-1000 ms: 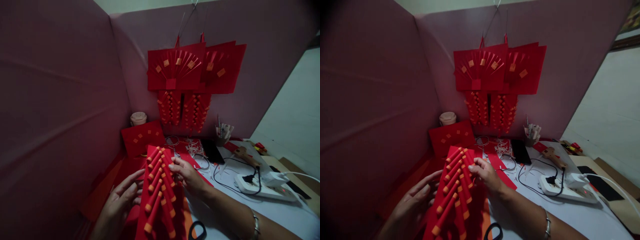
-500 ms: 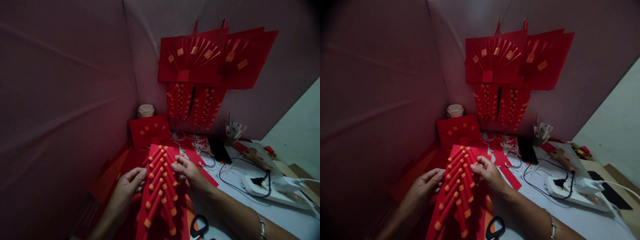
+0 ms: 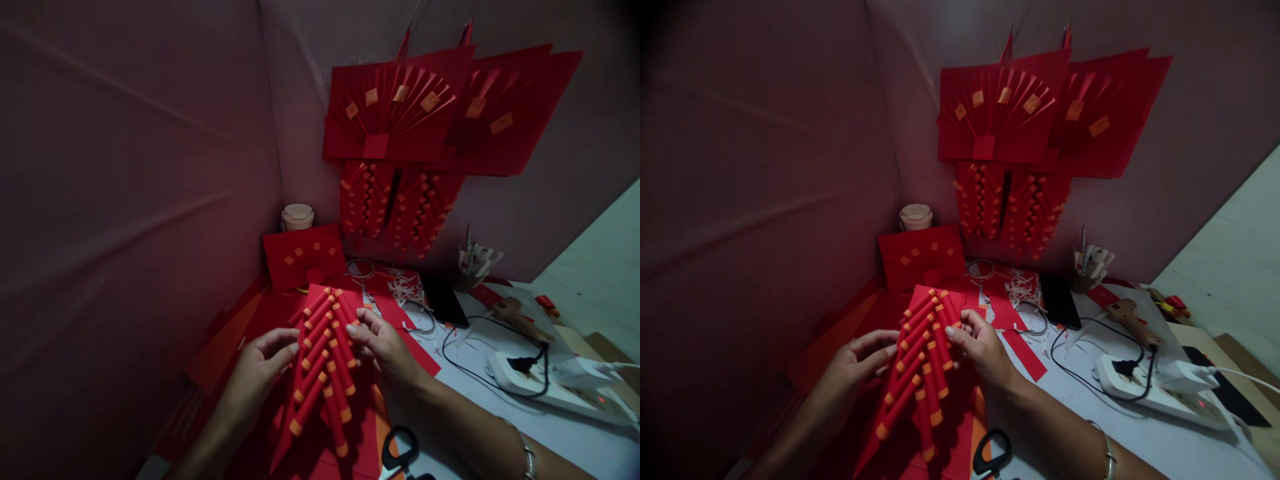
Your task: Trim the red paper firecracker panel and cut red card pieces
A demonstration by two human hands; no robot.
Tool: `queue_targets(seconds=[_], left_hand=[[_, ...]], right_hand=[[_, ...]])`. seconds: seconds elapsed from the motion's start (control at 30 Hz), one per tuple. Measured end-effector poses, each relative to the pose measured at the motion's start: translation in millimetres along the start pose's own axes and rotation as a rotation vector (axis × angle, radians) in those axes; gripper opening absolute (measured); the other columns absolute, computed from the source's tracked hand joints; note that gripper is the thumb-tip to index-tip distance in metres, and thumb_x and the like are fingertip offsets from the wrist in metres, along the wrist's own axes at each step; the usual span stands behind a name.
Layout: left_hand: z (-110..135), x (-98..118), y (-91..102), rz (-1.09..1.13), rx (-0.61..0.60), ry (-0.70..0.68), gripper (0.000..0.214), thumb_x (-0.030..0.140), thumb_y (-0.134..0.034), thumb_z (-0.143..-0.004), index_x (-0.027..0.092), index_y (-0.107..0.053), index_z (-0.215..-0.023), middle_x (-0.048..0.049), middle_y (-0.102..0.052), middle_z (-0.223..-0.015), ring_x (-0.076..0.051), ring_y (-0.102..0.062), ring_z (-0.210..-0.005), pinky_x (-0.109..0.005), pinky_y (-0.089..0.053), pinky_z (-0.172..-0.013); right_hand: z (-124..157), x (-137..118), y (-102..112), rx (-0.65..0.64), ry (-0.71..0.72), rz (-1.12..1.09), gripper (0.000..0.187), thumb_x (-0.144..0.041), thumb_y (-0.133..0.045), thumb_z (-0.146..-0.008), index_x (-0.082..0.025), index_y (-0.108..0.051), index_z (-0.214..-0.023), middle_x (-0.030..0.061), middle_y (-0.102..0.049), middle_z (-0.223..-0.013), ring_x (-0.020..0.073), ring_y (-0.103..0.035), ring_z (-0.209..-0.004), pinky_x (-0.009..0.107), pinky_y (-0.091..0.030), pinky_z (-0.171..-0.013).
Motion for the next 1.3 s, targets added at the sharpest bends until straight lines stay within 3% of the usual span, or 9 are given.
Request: queue_targets(seconds=[0.17, 0.43, 0.67, 0.9, 1.07, 1.3], left_hand=[[0, 3, -2.3, 0.022, 0.02, -0.009, 0.023, 0.042, -0.079, -0.066, 0.021, -0.071, -0.074, 0.0022, -0.066, -0.068, -0.013, -0.056, -0.061, -0.023, -0.042, -0.058], [4, 10, -4.3, 0.086, 0.015, 0.034, 0.018, 0.033, -0.074, -0.064, 0.02, -0.072, -0.076, 0.0031, -0.064, -0.061, -0.009, -0.049, -0.049, -0.02, -0.038, -0.05], [2, 6, -3.5, 0.012, -0.003, -0.032, 0.022, 0.039, -0.076, -0.067, 0.018, -0.069, -0.071, 0.0028, -0.061, -0.064, -0.011, -0.051, -0.057, -0.02, -0.038, -0.055], [5, 11, -6.6, 0.058, 0.01, 0.005, 0.018, 0.035, -0.074, -0.062, 0.019, -0.069, -0.071, 0.0031, -0.061, -0.061, -0.012, -0.049, -0.051, -0.023, -0.038, -0.052], [3, 8, -5.2, 0.03, -0.004, -0.044, 0.022, 0.04, -0.075, -0.067, 0.019, -0.069, -0.068, 0.0047, -0.056, -0.059, -0.011, -0.047, -0.054, -0.021, -0.036, -0.053], [-3, -1, -4.0, 0.025, 0.015, -0.024, 0.026, 0.042, -0.08, -0.063, 0.02, -0.07, -0.072, 0.003, -0.063, -0.063, -0.014, -0.054, -0.056, -0.024, -0.04, -0.055]], right_hand=[[4, 2, -3, 0.006, -0.003, 0.03, 0.036, -0.041, -0.078, -0.077, -0.021, -0.054, -0.094, -0.0075, -0.05, -0.066, 0.0081, -0.046, -0.048, 0.019, -0.044, -0.043], [4, 0, -2, -0.007, -0.006, 0.045, 0.034, -0.042, -0.077, -0.078, -0.021, -0.054, -0.09, -0.0073, -0.051, -0.066, 0.0082, -0.045, -0.049, 0.019, -0.044, -0.044], [4, 0, -2, -0.012, -0.006, 0.036, 0.033, -0.042, -0.076, -0.08, -0.022, -0.052, -0.091, -0.0077, -0.05, -0.066, 0.0085, -0.045, -0.048, 0.019, -0.043, -0.043], [4, -1, -1, -0.01, -0.02, 0.043, 0.035, -0.044, -0.077, -0.078, -0.022, -0.052, -0.09, -0.0076, -0.049, -0.067, 0.0085, -0.045, -0.049, 0.02, -0.043, -0.044], [5, -2, -4, -0.001, -0.028, 0.055, 0.037, -0.044, -0.078, -0.076, -0.021, -0.055, -0.092, -0.0062, -0.051, -0.068, 0.0091, -0.046, -0.051, 0.02, -0.044, -0.045], [5, -2, -5, 0.004, -0.026, 0.053, 0.037, -0.045, -0.079, -0.075, -0.021, -0.056, -0.092, -0.0065, -0.05, -0.067, 0.0095, -0.046, -0.05, 0.021, -0.045, -0.046]])
Point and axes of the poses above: each hand's wrist, its own z-axis away from the middle knuckle, its own y-axis out of the back of the hand, x = y × z, the point moved 1 cm from there along -z, towards the middle knuckle
